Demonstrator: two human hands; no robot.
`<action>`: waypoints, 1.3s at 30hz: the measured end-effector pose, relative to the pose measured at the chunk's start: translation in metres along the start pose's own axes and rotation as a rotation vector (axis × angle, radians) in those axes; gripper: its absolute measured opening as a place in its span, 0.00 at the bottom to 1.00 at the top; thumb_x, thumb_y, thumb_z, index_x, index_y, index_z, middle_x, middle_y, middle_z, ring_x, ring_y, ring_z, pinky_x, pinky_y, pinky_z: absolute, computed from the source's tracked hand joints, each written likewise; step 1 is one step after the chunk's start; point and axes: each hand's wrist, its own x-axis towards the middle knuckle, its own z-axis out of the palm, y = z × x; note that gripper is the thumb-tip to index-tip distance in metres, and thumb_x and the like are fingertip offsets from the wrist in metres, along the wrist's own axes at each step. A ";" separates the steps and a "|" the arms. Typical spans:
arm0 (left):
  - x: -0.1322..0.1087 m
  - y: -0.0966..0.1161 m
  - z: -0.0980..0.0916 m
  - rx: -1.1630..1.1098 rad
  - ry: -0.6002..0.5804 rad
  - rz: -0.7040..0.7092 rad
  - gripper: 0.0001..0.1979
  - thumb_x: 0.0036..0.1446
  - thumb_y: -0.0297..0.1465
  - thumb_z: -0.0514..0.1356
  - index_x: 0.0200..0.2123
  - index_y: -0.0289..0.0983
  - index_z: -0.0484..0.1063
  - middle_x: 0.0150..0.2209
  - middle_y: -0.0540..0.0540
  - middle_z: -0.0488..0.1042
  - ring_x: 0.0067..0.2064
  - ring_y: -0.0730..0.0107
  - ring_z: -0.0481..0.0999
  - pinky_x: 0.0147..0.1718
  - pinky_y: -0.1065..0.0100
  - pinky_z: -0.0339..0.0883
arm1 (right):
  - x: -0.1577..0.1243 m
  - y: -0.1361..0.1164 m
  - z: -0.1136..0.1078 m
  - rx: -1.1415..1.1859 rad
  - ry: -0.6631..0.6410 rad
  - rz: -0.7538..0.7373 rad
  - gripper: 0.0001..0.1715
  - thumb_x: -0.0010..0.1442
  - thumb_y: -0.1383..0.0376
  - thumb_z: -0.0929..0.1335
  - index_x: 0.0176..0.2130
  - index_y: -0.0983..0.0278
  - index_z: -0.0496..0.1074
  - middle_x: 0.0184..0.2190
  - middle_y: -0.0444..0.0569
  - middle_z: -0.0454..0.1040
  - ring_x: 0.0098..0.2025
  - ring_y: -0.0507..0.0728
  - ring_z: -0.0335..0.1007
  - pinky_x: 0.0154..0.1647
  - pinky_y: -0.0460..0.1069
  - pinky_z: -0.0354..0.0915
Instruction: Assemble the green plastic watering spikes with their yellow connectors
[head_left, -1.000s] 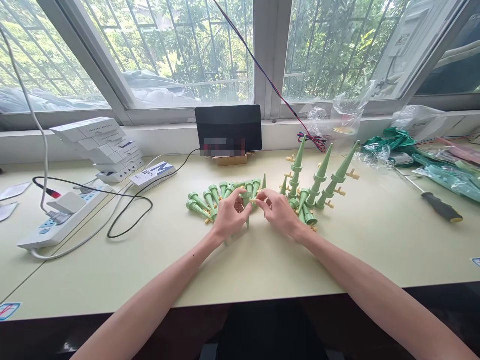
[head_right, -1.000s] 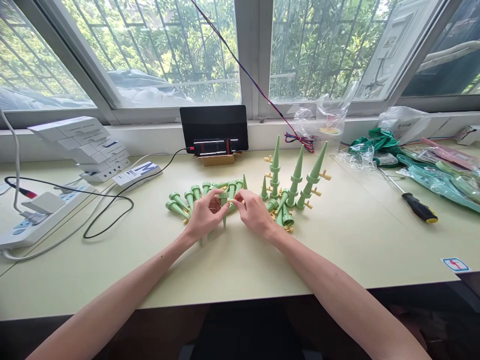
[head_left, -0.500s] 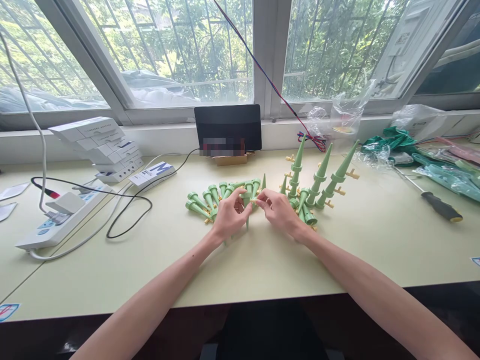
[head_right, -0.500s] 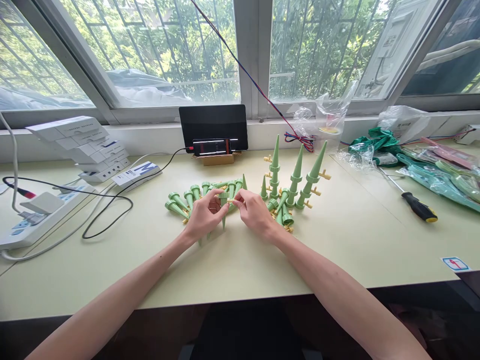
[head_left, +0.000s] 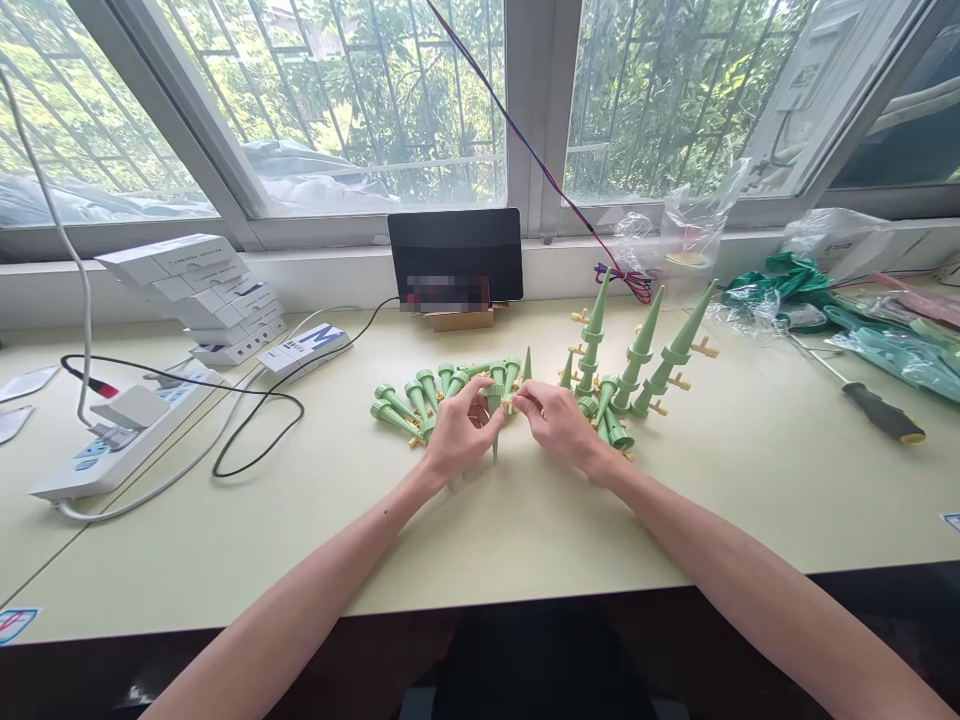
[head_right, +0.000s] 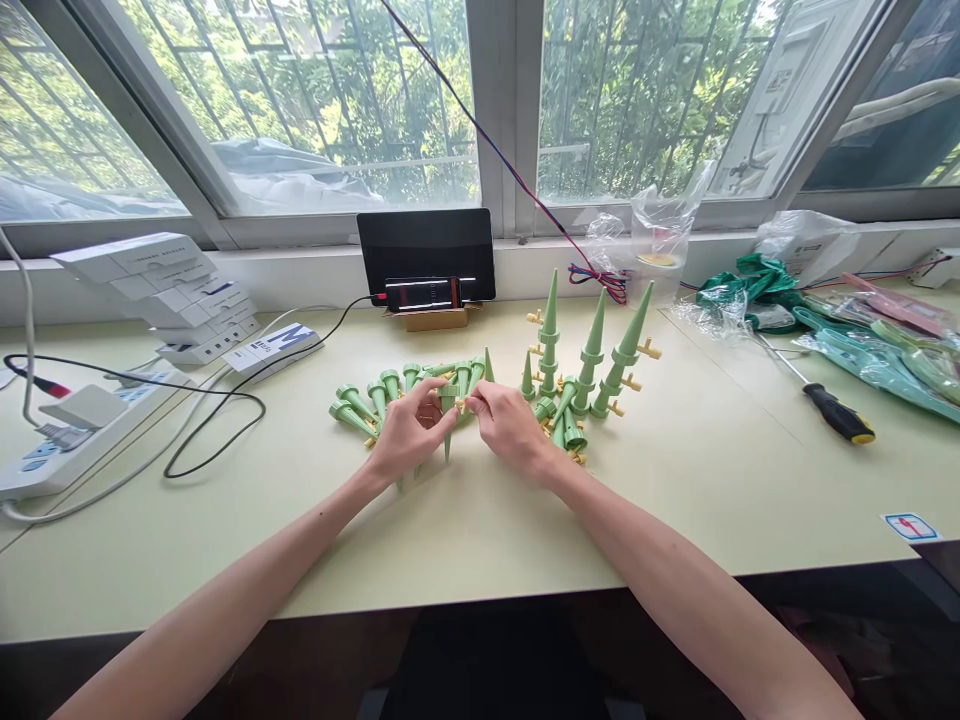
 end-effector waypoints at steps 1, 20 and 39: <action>0.000 0.000 0.000 -0.004 -0.003 0.006 0.17 0.54 0.36 0.61 0.47 0.37 0.67 0.24 0.55 0.64 0.21 0.77 0.64 0.22 0.74 0.61 | 0.000 0.000 0.000 -0.006 0.003 0.002 0.16 0.67 0.63 0.60 0.26 0.62 0.57 0.23 0.41 0.61 0.25 0.50 0.52 0.27 0.46 0.49; 0.002 -0.001 -0.001 -0.069 0.009 -0.077 0.15 0.55 0.36 0.61 0.45 0.39 0.67 0.23 0.56 0.63 0.18 0.79 0.63 0.18 0.75 0.57 | -0.001 -0.004 0.002 0.082 0.015 -0.049 0.08 0.66 0.63 0.62 0.38 0.63 0.69 0.35 0.48 0.74 0.27 0.52 0.64 0.32 0.48 0.60; -0.001 -0.002 -0.003 -0.157 -0.097 -0.044 0.28 0.52 0.43 0.65 0.53 0.41 0.63 0.31 0.53 0.67 0.21 0.78 0.68 0.20 0.74 0.63 | 0.000 -0.005 -0.003 0.109 0.040 0.018 0.11 0.66 0.61 0.60 0.33 0.63 0.66 0.23 0.44 0.67 0.26 0.53 0.62 0.30 0.48 0.59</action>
